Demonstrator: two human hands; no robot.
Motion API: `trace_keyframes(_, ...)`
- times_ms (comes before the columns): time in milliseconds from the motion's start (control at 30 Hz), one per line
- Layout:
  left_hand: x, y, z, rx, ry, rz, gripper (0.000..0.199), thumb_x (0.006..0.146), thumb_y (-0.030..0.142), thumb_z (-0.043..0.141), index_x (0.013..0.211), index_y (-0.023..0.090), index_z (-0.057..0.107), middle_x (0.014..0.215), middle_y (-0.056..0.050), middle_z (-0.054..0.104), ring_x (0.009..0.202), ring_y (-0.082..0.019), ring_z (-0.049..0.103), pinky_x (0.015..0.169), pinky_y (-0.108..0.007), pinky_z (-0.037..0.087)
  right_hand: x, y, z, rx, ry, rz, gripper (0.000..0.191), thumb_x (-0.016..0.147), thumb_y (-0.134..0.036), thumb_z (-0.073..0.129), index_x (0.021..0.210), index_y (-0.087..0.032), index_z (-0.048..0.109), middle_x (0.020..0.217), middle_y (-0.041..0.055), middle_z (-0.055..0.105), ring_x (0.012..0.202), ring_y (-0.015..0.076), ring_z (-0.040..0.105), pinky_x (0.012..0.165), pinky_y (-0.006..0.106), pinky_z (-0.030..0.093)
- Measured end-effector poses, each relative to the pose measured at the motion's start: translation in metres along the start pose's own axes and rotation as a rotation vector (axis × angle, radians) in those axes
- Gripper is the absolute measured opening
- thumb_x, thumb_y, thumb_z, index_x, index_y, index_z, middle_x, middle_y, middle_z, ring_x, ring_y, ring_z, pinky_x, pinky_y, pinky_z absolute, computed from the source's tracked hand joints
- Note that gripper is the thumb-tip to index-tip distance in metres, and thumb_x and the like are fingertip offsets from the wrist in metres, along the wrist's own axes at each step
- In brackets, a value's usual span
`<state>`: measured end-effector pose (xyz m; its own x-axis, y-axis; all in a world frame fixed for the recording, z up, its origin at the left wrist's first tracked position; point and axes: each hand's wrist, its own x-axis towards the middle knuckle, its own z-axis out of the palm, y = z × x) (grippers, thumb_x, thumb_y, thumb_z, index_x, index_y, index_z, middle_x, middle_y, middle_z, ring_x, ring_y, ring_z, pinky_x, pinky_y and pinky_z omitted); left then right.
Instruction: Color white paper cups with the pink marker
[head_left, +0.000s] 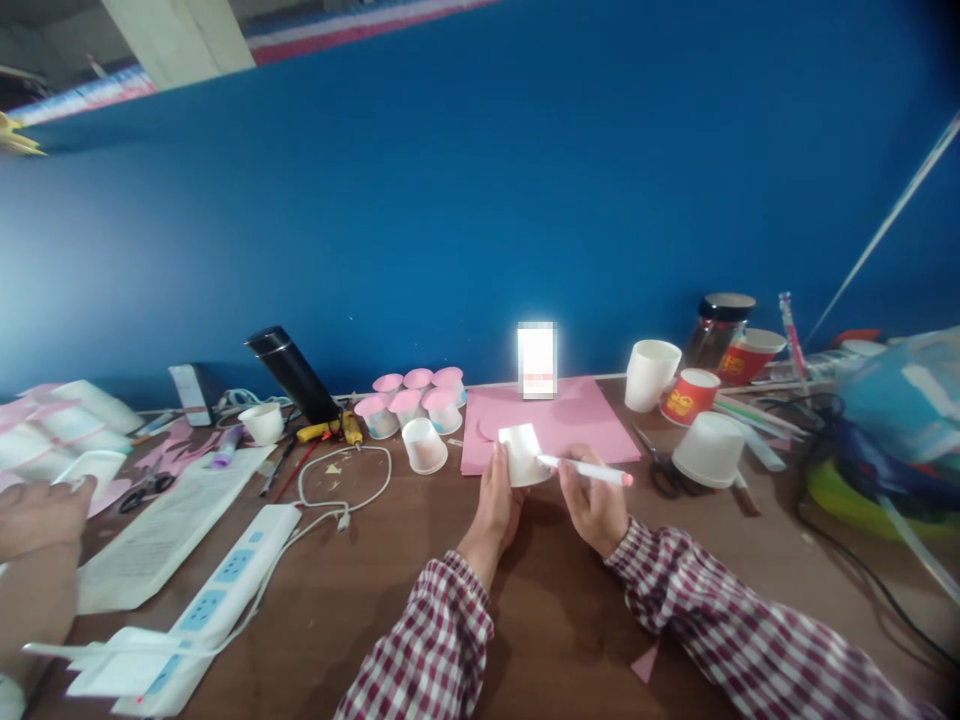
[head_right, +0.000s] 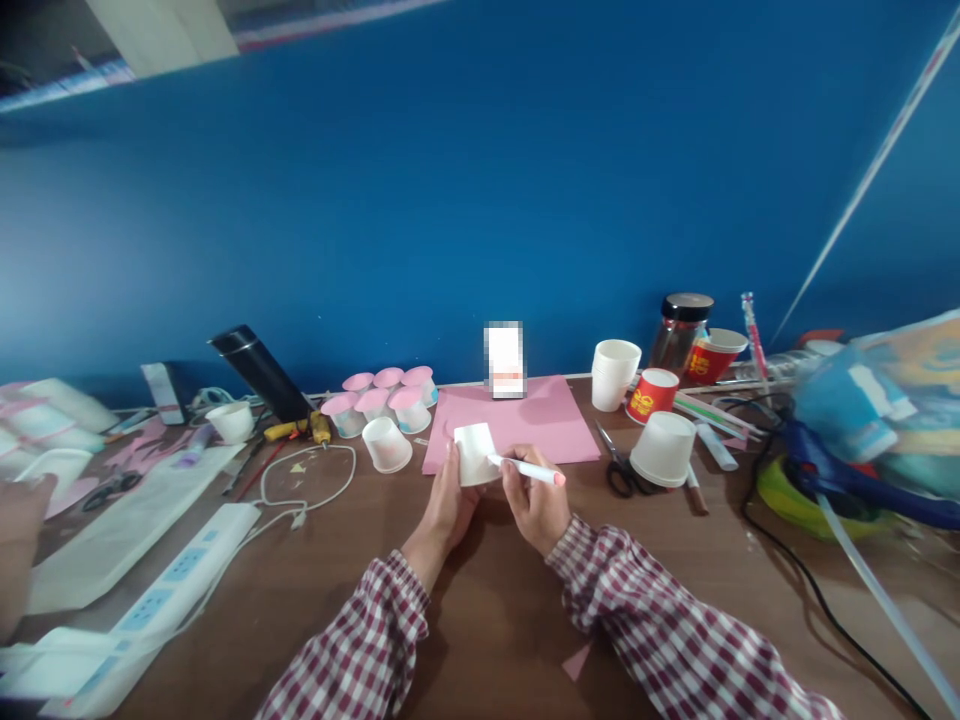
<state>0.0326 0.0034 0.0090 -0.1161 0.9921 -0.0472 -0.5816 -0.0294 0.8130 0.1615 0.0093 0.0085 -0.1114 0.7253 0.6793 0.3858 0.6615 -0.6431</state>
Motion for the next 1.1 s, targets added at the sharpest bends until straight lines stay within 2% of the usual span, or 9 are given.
trace_keyframes(100,0.0,0.001,0.0,-0.075,-0.06,-0.015,0.046,0.085,0.054,0.056,0.097,0.01,0.065,0.09,-0.012,0.071,0.103,-0.027,0.062,0.089,-0.037,0.048,0.0,0.002,0.0,0.0,0.011,0.018,0.016,0.095,-0.026,0.043,0.087,-0.019,0.055,0.072,0.0027,0.062,0.064,0.0164,0.061,0.06,0.027,0.048)
trace_keyframes(233,0.0,0.0,-0.002,-0.119,-0.116,-0.041,0.044,0.089,0.051,0.05,0.098,0.01,0.065,0.097,-0.013,0.071,0.101,-0.027,0.064,0.09,-0.037,0.048,0.0,0.003,0.0,0.025,0.011,0.032,0.016,0.095,-0.026,0.042,0.087,-0.019,0.055,0.074,0.0034,0.063,0.066,0.0165,0.062,0.061,0.027,0.049)
trace_keyframes(433,0.003,-0.003,-0.007,-0.169,-0.117,-0.069,0.047,0.089,0.051,0.05,0.106,0.01,0.064,0.098,-0.012,0.071,0.089,-0.024,0.067,0.083,-0.036,0.052,0.001,0.004,0.002,0.036,0.016,0.044,0.016,0.095,-0.025,0.042,0.087,-0.02,0.055,0.071,0.0029,0.062,0.064,0.0168,0.062,0.06,0.027,0.049)
trace_keyframes(600,0.005,-0.003,-0.008,-0.195,-0.072,-0.128,0.05,0.087,0.054,0.052,0.107,0.01,0.063,0.098,-0.013,0.07,0.086,-0.023,0.066,0.078,-0.036,0.053,0.001,0.004,0.002,0.042,0.023,0.025,0.016,0.095,-0.024,0.042,0.087,-0.02,0.054,0.072,0.0028,0.063,0.065,0.0164,0.063,0.061,0.026,0.049)
trace_keyframes(733,0.006,-0.004,-0.01,-0.218,-0.068,-0.143,0.05,0.088,0.054,0.049,0.107,0.01,0.063,0.097,-0.014,0.07,0.085,-0.024,0.066,0.078,-0.037,0.053,0.002,0.003,0.0,0.02,0.026,-0.005,0.017,0.095,-0.023,0.041,0.084,-0.02,0.053,0.065,-0.0001,0.06,0.057,0.0142,0.059,0.057,0.024,0.046)
trace_keyframes(867,0.007,-0.005,-0.012,-0.227,-0.059,-0.143,0.047,0.089,0.052,0.048,0.103,0.01,0.063,0.09,-0.012,0.069,0.079,-0.022,0.065,0.073,-0.035,0.053,0.003,0.003,-0.001,-0.018,0.023,-0.023,0.02,0.095,-0.023,0.039,0.078,-0.02,0.051,0.057,-0.0027,0.053,0.048,0.0123,0.051,0.052,0.024,0.041)
trace_keyframes(1100,0.008,-0.004,-0.012,-0.216,-0.067,-0.136,0.045,0.089,0.052,0.049,0.096,0.011,0.064,0.084,-0.011,0.069,0.074,-0.021,0.064,0.071,-0.034,0.053,0.003,0.001,-0.001,-0.011,0.014,-0.002,0.023,0.095,-0.023,0.039,0.074,-0.02,0.049,0.053,-0.0034,0.051,0.046,0.012,0.05,0.05,0.024,0.038)
